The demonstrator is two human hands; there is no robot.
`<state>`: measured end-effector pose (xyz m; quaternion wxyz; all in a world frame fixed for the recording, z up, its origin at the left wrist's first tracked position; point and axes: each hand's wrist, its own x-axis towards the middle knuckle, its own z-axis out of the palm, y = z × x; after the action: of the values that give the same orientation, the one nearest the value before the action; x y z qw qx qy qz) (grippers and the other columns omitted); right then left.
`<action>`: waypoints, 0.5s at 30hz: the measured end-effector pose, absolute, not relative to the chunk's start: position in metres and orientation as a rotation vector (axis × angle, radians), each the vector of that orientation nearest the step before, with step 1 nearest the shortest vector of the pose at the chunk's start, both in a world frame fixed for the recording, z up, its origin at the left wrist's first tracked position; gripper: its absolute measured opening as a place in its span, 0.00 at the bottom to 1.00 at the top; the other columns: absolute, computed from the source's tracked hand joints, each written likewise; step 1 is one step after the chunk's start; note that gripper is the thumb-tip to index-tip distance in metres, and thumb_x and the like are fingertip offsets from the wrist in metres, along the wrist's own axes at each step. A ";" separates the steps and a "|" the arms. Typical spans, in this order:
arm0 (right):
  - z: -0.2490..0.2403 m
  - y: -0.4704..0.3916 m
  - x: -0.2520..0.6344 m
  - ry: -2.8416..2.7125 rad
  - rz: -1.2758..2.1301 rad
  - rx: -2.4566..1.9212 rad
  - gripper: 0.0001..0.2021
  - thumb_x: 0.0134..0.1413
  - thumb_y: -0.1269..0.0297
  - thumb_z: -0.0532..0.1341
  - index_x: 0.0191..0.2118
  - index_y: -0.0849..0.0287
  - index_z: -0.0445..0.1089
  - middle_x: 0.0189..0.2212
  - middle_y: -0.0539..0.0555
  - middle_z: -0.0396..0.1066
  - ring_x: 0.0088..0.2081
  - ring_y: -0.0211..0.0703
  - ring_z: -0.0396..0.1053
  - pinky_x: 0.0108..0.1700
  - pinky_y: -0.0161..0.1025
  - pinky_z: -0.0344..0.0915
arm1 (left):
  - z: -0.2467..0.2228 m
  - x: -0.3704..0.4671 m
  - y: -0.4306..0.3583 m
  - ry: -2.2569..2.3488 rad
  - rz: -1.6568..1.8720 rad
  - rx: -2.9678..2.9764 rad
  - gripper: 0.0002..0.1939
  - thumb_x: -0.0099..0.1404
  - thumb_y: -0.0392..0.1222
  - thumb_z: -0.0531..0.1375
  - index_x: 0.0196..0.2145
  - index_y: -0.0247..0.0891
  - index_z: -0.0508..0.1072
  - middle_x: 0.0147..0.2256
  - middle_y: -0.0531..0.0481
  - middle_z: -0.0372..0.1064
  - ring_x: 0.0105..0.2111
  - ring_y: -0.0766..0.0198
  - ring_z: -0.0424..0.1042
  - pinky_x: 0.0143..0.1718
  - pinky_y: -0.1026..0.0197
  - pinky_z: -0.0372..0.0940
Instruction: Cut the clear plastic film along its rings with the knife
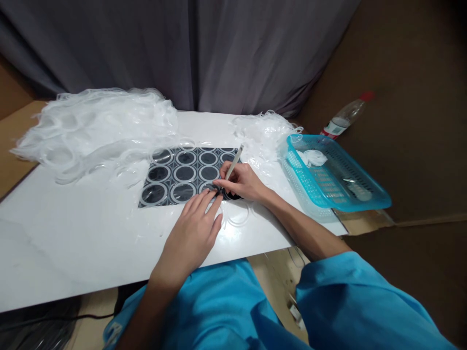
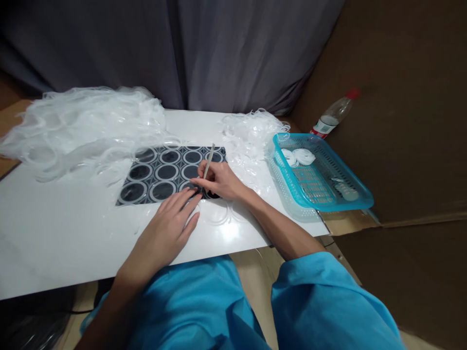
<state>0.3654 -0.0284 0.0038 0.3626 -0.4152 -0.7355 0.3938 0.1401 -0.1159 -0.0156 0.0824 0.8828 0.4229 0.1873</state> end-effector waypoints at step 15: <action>0.008 -0.015 0.380 -1.581 0.947 -1.049 0.20 0.67 0.44 0.70 0.47 0.58 0.75 0.28 0.49 0.77 0.24 0.38 0.71 0.27 0.37 0.72 | 0.001 0.120 -0.133 1.248 0.823 2.552 0.21 0.83 0.39 0.51 0.68 0.41 0.71 0.66 0.43 0.73 0.68 0.51 0.69 0.69 0.44 0.64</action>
<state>0.3803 -0.0154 0.0080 0.4886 -0.4318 -0.6504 0.3896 0.1198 -0.1335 0.0011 0.0918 0.8592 0.4202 0.2772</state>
